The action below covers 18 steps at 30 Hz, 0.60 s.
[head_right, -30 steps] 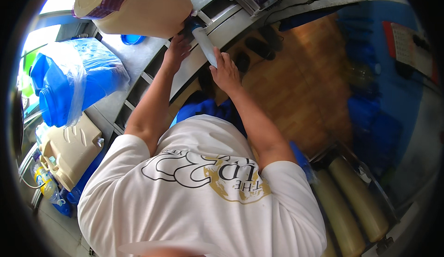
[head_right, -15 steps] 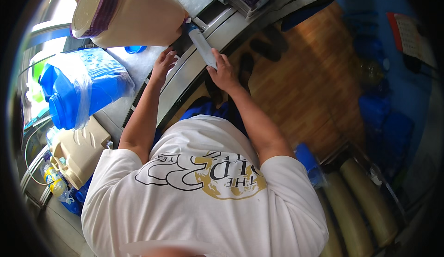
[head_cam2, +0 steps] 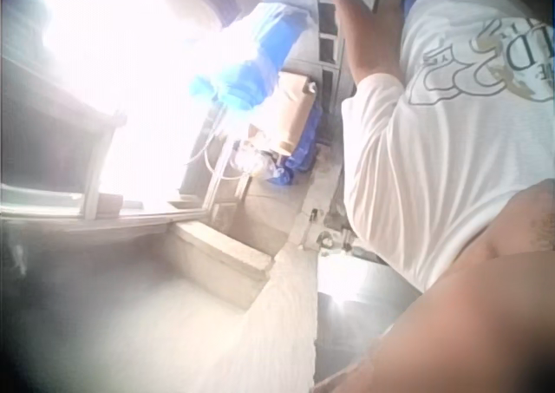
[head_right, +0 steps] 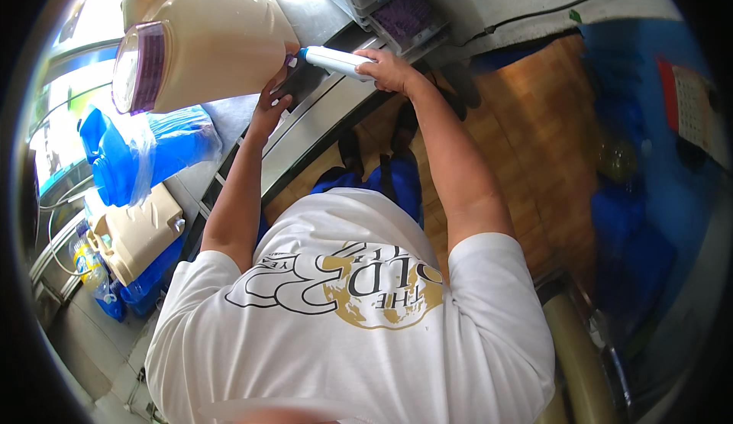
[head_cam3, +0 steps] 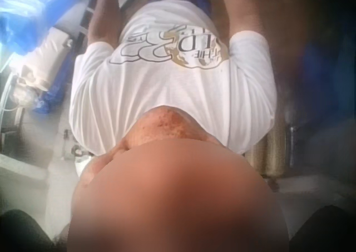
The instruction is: The person fills several plastic jugs with water from a tap, then places them into plastic bags and secures the bags. The person also uses a marker to label one of the jugs. The jugs are moved and arranged on a metal counter.
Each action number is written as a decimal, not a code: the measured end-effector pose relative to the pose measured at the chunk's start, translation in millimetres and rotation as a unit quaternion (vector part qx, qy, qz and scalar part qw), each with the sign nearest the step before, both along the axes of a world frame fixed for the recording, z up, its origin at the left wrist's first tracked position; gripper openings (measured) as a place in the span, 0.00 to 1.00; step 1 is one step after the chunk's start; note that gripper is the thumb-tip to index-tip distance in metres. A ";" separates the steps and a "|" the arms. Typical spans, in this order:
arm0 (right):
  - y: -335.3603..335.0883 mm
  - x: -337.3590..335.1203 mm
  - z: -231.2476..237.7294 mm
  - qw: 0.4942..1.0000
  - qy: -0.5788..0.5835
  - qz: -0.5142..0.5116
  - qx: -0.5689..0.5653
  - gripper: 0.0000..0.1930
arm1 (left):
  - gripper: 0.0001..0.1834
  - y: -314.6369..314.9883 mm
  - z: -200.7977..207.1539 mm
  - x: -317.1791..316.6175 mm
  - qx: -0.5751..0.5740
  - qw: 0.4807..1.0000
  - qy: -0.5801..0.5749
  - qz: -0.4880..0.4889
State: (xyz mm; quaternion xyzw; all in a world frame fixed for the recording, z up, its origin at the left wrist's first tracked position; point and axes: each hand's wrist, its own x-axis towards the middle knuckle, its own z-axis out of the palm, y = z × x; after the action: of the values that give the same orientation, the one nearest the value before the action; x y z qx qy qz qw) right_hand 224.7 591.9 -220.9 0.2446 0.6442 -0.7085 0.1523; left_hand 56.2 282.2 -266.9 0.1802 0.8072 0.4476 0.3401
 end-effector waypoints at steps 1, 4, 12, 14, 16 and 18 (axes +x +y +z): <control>7.4 -8.3 3.7 1.000 -0.003 0.018 -0.021 0.26 | 0.45 -3.4 1.8 -0.7 -0.028 0.999 0.007 0.020; 18.5 -27.5 6.8 0.999 -0.002 0.049 -0.020 0.27 | 0.44 -18.7 10.5 -4.4 -0.135 0.989 0.017 0.052; 23.0 -38.6 -11.6 0.996 -0.019 0.085 0.004 0.28 | 0.30 -82.8 42.0 -34.2 -0.099 0.971 -0.021 0.215; 20.8 -39.9 -4.1 0.996 -0.008 0.094 0.004 0.28 | 0.26 -94.3 68.8 -56.3 -0.046 0.943 -0.007 0.329; 19.2 -38.6 12.5 0.996 -0.011 0.069 -0.048 0.28 | 0.21 -94.8 107.0 -91.0 0.067 0.914 0.014 0.400; 19.9 -32.9 36.0 0.993 -0.014 0.022 -0.114 0.28 | 0.20 -84.8 150.1 -126.1 0.241 0.883 0.096 0.391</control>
State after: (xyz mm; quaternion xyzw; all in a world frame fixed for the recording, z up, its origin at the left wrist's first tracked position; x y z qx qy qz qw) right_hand 191.8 611.8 -184.9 0.2217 0.5619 -0.7705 0.2036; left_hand -69.9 197.3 -116.9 -0.0320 0.7082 0.7053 0.0046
